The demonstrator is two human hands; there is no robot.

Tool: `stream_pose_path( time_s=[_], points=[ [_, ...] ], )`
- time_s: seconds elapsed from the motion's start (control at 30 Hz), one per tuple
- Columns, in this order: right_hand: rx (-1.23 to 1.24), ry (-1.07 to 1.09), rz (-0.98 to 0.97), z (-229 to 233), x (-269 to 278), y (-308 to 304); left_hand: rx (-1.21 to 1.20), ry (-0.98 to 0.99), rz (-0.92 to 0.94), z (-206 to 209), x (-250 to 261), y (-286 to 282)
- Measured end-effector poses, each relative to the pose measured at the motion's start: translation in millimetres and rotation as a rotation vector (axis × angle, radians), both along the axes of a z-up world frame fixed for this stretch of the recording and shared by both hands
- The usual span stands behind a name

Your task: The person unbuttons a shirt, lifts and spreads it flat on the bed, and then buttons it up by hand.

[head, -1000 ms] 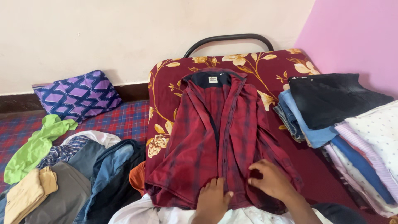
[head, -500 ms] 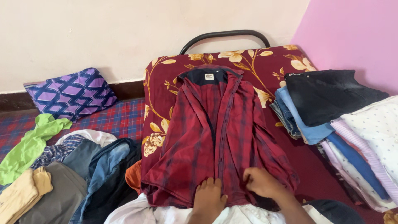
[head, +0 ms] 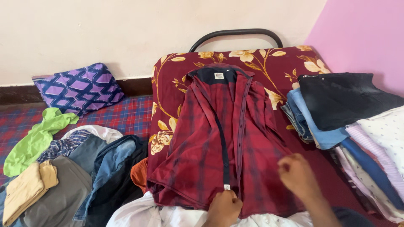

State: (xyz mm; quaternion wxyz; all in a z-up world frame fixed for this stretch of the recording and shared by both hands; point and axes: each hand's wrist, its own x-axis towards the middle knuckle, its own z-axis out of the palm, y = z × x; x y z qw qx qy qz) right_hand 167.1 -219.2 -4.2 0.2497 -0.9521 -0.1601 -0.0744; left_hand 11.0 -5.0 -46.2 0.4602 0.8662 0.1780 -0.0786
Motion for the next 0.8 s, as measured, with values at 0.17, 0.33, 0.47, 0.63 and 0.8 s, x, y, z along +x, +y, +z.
stream_pose_path(
  time_s=[0.17, 0.33, 0.47, 0.63, 0.8],
  points=[
    [-0.055, 0.486, 0.226, -8.2, -24.8, 66.3, -0.821, 0.204, 0.062, -23.3, 5.6, 12.0],
    [-0.295, 0.503, 0.291, 1.4, -29.9, 100.0, -0.422, 0.180, 0.081, -41.7, 5.9, 21.9],
    [-0.042, 0.493, 0.181, -15.8, -22.5, 109.9, -0.208, 0.146, -0.059, -40.6, 7.5, 26.4],
    [0.086, 0.458, 0.149, -32.3, -15.8, 120.2, -0.095, 0.204, 0.067, 6.1, 7.9, 38.8],
    [0.108, 0.564, 0.070, -48.0, -8.8, 117.8, 0.453, -0.054, -0.204, 6.5, 61.1, 49.5]
  ],
)
